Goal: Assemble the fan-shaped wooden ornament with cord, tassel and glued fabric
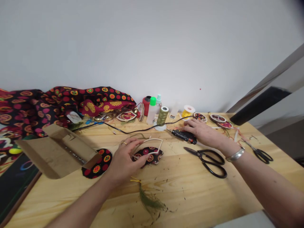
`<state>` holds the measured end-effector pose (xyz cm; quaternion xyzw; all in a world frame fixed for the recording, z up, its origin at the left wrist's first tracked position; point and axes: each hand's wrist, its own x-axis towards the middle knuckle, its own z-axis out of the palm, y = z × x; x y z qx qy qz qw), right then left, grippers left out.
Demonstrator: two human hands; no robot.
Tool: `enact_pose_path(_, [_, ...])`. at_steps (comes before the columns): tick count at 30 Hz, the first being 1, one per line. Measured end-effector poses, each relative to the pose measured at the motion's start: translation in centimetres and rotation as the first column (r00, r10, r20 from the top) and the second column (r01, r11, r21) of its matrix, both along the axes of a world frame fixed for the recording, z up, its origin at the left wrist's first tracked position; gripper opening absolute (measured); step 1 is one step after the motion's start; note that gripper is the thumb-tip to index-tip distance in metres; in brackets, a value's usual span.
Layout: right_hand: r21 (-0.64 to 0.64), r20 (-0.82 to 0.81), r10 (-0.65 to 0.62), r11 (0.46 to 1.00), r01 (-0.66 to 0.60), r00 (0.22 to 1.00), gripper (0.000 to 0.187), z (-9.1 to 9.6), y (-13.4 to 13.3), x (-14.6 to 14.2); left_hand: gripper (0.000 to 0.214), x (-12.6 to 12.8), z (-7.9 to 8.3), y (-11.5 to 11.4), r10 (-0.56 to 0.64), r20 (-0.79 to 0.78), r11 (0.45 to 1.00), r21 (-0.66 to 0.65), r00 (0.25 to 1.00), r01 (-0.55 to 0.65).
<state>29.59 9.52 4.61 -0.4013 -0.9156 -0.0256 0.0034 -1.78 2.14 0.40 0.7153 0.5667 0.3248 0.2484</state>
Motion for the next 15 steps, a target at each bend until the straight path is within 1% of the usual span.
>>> enact_pose_path(4, [-0.141,-0.21,0.015,0.989,-0.045,0.978,0.033,1.3,-1.1,-0.1,0.041,0.0,0.4,0.0,0.048,0.074,0.999,-0.022,0.996,-0.046])
enact_pose_path(6, [-0.241,-0.32,-0.022,0.969,-0.059,0.947,0.034,1.8,-1.8,-0.2,0.042,0.0,0.6,-0.1,0.063,0.107,0.998,-0.031,0.992,-0.06])
enact_pose_path(8, [-0.363,-0.397,-0.111,0.931,-0.044,0.911,0.039,2.0,-2.3,-0.1,0.043,0.0,0.7,-0.2,0.07,0.126,0.997,-0.038,0.99,-0.066])
enact_pose_path(10, [-0.466,-0.455,-0.239,0.885,-0.001,0.858,0.043,1.7,-2.8,0.1,0.043,0.1,0.9,-0.3,0.077,0.144,0.997,-0.035,0.987,-0.072])
enact_pose_path(11, [-0.506,-0.48,-0.307,0.862,0.027,0.822,0.043,1.4,-3.0,0.2,0.043,0.1,1.0,-0.3,0.08,0.152,0.996,-0.042,0.985,-0.075])
enact_pose_path(13, [-0.567,-0.536,-0.431,0.821,0.069,0.726,0.04,0.9,-3.3,0.2,0.043,0.1,1.0,-0.2,0.093,0.167,0.995,-0.048,0.982,-0.086])
enact_pose_path(15, [-0.623,-0.578,-0.51,0.78,0.059,0.636,0.033,0.5,-3.6,-0.2,0.043,0.1,1.0,-0.2,0.105,0.179,0.994,-0.051,0.978,-0.098])
